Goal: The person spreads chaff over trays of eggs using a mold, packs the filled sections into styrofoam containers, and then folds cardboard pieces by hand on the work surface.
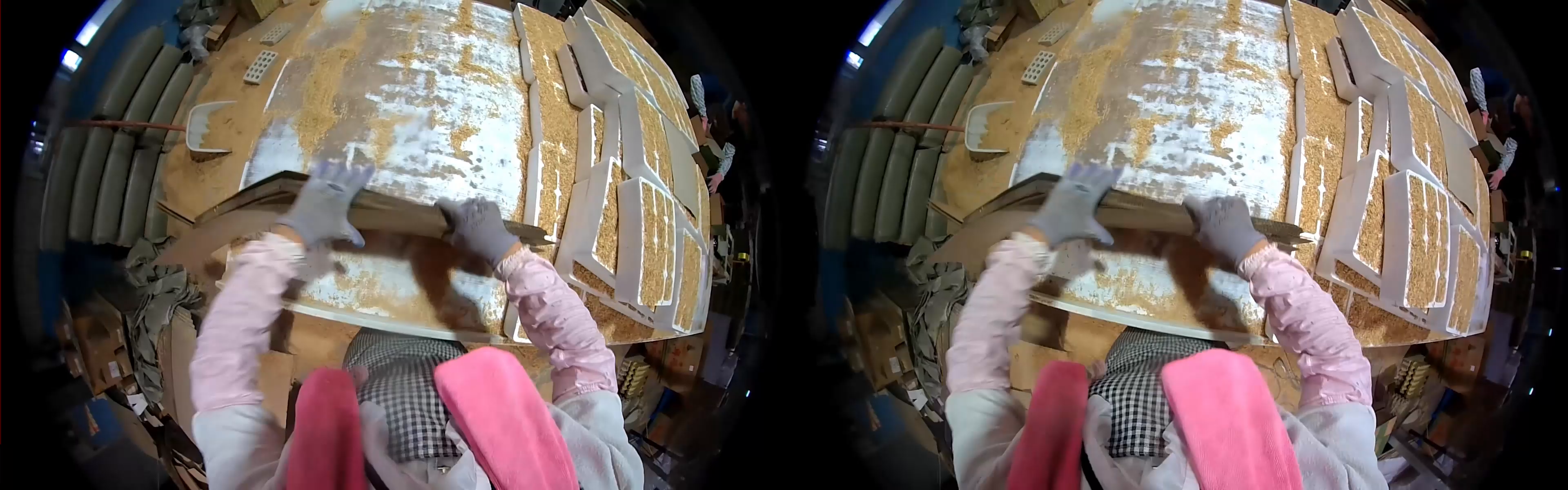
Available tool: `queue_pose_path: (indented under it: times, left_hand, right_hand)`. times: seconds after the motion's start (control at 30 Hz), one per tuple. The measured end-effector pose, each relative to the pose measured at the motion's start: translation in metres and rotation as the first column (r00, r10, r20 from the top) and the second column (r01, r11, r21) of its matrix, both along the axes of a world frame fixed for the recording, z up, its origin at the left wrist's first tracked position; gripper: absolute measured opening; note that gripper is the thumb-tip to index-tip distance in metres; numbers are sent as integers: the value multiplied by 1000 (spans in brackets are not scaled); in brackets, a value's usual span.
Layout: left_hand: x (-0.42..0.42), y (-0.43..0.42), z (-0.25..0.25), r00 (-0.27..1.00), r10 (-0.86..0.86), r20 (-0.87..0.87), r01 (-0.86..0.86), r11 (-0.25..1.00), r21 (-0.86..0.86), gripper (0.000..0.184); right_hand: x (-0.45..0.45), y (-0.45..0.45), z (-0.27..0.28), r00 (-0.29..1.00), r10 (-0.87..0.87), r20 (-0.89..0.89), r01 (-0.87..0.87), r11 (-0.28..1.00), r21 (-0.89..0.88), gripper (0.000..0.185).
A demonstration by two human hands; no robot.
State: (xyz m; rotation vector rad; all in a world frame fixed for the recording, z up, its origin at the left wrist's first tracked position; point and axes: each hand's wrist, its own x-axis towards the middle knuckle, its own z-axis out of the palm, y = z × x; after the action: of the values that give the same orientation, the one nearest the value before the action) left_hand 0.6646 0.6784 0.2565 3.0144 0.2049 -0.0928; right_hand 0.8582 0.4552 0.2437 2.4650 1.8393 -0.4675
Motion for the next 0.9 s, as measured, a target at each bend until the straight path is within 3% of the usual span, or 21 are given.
queue_pose_path:
  times: [0.03, 0.07, 0.1, 0.2, 0.3, 0.33, 0.37, 0.43, 0.47, 0.5, 0.53, 0.6, 0.63, 0.67, 0.7, 0.77, 0.87, 0.9]
  left_hand:
    - [10, -1, -18, 999, 43, 6, -43, 998, 37, 69]
    - [8, -4, -25, 993, 12, 120, -16, 999, 34, 61]
    - [1, -9, -29, 974, -24, 227, 18, 999, 30, 53]
    - [-21, -18, -24, 948, -119, 295, 127, 992, -8, 35]
    - [-32, -4, -17, 910, -172, 376, 195, 981, -22, 29]
    - [-33, -1, -3, 837, -100, 539, 144, 989, -40, 24]
    - [-34, 9, -6, 853, -78, 516, 138, 987, -79, 22]
    - [-51, 29, -15, 891, -28, 453, 113, 980, -163, 20]
    - [-49, 22, -20, 813, -108, 572, 247, 954, -172, 18]
    - [-47, 13, -20, 902, -178, 394, 245, 961, -125, 17]
    - [-43, -2, -21, 918, -219, 330, 282, 946, -158, 16]
    - [-26, -27, -31, 924, -207, 321, 258, 958, -126, 19]
    - [-13, -33, -32, 917, -232, 323, 285, 950, -127, 23]
    - [-2, -37, -32, 903, -269, 335, 301, 952, -48, 26]
    - [7, -39, -38, 795, -236, 559, 308, 951, -36, 31]
    - [19, -33, -43, 905, -164, 392, 194, 980, -37, 47]
    - [15, -18, -78, 602, 38, 798, 57, 994, -90, 65]
    - [10, -13, -71, 635, 42, 771, 105, 984, -140, 69]
  right_hand:
    - [-2, -8, 4, 999, 33, 8, -33, 999, 8, 21]
    - [2, -18, 2, 998, 57, -27, -55, 996, 70, 20]
    - [6, -26, -1, 995, 76, -64, -68, 989, 130, 19]
    - [4, -29, 2, 976, 172, -132, -167, 985, 46, 18]
    - [20, -36, 20, 960, 104, -260, -77, 991, 112, 28]
    - [35, -48, 27, 921, 11, -390, 82, 972, 220, 35]
    - [56, -57, 38, 857, -56, -512, 244, 920, 307, 42]
    - [69, -56, 71, 601, -117, -790, 557, 771, 310, 47]
    - [81, -52, 75, 560, -118, -820, 595, 747, 299, 46]
    - [85, -45, 78, 514, -120, -849, 627, 729, 276, 45]
    - [80, -29, 84, 603, -129, -787, 600, 723, 342, 44]
    - [60, 18, 88, 850, -290, -440, 434, 859, 272, 48]
    - [44, 40, 91, 919, -328, -217, 371, 907, 199, 50]
    - [21, 66, 84, 923, -345, -173, 363, 928, 88, 55]
    - [3, 88, 66, 926, -356, -125, 356, 934, -21, 61]
    - [-12, 101, -6, 763, -304, -570, 347, 937, -35, 71]
    - [-18, 84, 8, 354, -237, -905, 352, 930, -106, 80]
    - [-32, 83, 7, 552, -145, -821, 278, 960, 17, 93]
